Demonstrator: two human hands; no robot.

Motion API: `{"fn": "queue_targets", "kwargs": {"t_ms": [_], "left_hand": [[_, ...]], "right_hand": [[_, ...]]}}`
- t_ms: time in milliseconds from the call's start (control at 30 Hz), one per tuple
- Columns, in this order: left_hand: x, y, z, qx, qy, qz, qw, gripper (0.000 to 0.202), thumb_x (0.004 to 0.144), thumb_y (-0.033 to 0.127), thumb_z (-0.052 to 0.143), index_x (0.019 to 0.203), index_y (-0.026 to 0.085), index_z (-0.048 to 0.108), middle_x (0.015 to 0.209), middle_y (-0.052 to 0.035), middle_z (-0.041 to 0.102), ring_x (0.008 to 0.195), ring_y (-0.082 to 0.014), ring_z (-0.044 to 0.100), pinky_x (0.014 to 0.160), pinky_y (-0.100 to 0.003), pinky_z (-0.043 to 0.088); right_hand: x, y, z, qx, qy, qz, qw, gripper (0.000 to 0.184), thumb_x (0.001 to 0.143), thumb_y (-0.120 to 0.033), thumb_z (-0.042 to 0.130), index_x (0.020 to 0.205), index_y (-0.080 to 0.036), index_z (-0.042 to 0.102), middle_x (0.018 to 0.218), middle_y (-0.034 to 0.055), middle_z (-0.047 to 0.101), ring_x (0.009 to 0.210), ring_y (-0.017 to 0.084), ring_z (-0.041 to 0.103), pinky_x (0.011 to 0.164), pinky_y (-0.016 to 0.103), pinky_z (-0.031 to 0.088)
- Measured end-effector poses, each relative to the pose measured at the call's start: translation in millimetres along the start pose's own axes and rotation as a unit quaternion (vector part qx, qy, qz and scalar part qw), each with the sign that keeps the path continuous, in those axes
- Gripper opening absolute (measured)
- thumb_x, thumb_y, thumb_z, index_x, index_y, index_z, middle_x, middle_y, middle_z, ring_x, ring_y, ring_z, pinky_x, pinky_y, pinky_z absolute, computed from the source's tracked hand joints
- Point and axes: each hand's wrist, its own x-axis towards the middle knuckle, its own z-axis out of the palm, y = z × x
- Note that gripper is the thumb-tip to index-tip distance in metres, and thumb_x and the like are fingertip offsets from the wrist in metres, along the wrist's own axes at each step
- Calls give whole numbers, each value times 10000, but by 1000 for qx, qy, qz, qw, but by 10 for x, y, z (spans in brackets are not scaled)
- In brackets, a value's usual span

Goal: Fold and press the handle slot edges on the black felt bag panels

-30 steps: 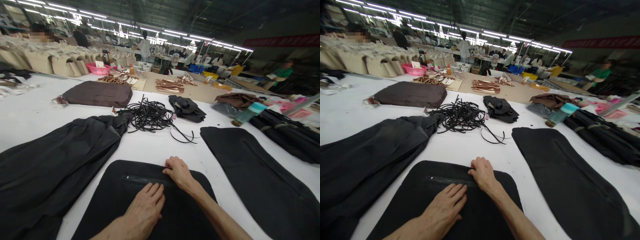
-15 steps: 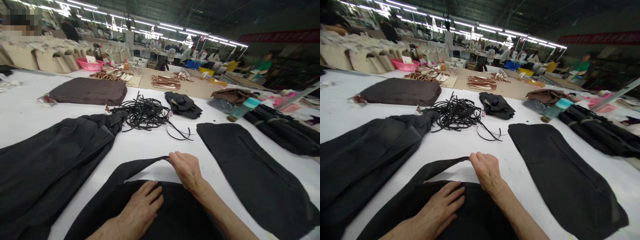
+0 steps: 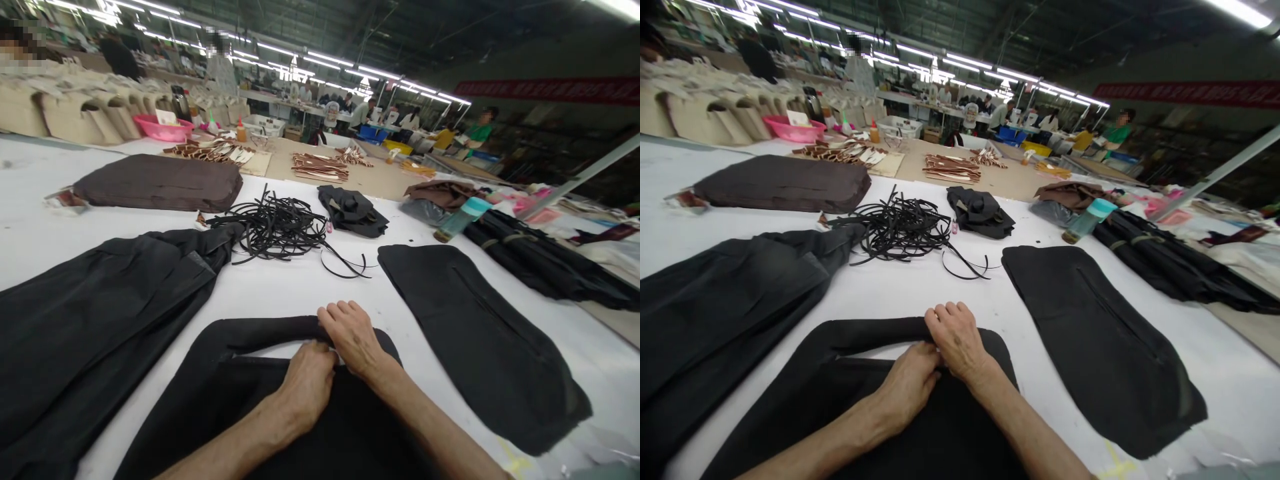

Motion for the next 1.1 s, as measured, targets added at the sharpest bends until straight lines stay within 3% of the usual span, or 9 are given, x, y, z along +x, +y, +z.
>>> {"fn": "queue_targets", "kwargs": {"t_ms": [133,233,333,433,567,767,967,1033,1100], "left_hand": [[-41,21,-3,34,-8,2,999,221,812,64,448,857,175,634,867,-55,627,837,-240,580,750,-365,482],[-57,-1,-5,47,-7,18,999,198,826,82,470,888,196,619,887,-31,619,842,-215,576,742,-328,479],[-42,-38,26,61,1,31,998,153,840,108,481,887,194,597,883,-23,605,835,-201,560,736,-312,470],[-59,-106,55,86,13,39,995,141,849,106,461,855,193,572,870,-15,587,821,-196,537,742,-317,456],[-258,-310,-28,129,21,44,990,137,853,103,446,841,203,540,886,-10,568,843,-200,500,811,-351,418],[-776,-751,-420,163,34,-21,986,218,851,51,385,855,189,553,873,-41,568,839,-226,464,772,-393,372],[-967,-1064,-617,40,81,-103,991,244,757,47,466,881,226,575,888,3,589,884,-203,471,774,-352,353],[-991,-1101,-623,8,93,-116,989,239,743,66,464,869,232,581,883,5,591,892,-203,474,783,-349,357],[-1014,-1111,-622,-6,104,-116,988,213,757,95,452,852,234,583,873,4,591,885,-205,476,786,-355,359]], "right_hand": [[-178,85,-21,33,1,94,995,244,825,-60,517,1036,-182,536,1005,58,605,880,211,527,728,332,351],[-410,86,-135,188,-40,177,965,252,868,-86,460,1073,-219,520,1027,24,605,910,182,540,771,307,394],[-621,12,-179,285,-122,155,938,318,830,-64,495,1080,-260,519,1027,-7,604,915,173,542,794,305,406],[-724,-72,-121,226,-168,119,952,354,791,-15,486,1042,-259,541,962,0,600,865,207,530,772,368,390],[-733,-104,-18,167,-189,115,961,228,840,-49,428,877,-225,567,837,17,566,789,221,515,725,402,372],[-769,-94,84,169,-155,114,967,177,871,-125,428,775,-216,545,845,38,517,792,228,469,691,389,363],[-774,-98,65,237,-145,123,953,173,855,-135,460,861,-249,589,860,26,556,836,228,487,748,407,390],[-791,-71,66,310,-125,151,930,184,844,-171,492,957,-274,594,915,21,588,890,225,513,810,412,404],[-836,-14,95,418,-98,210,878,212,827,-237,534,1031,-276,580,983,22,609,946,219,536,857,387,419]]}}
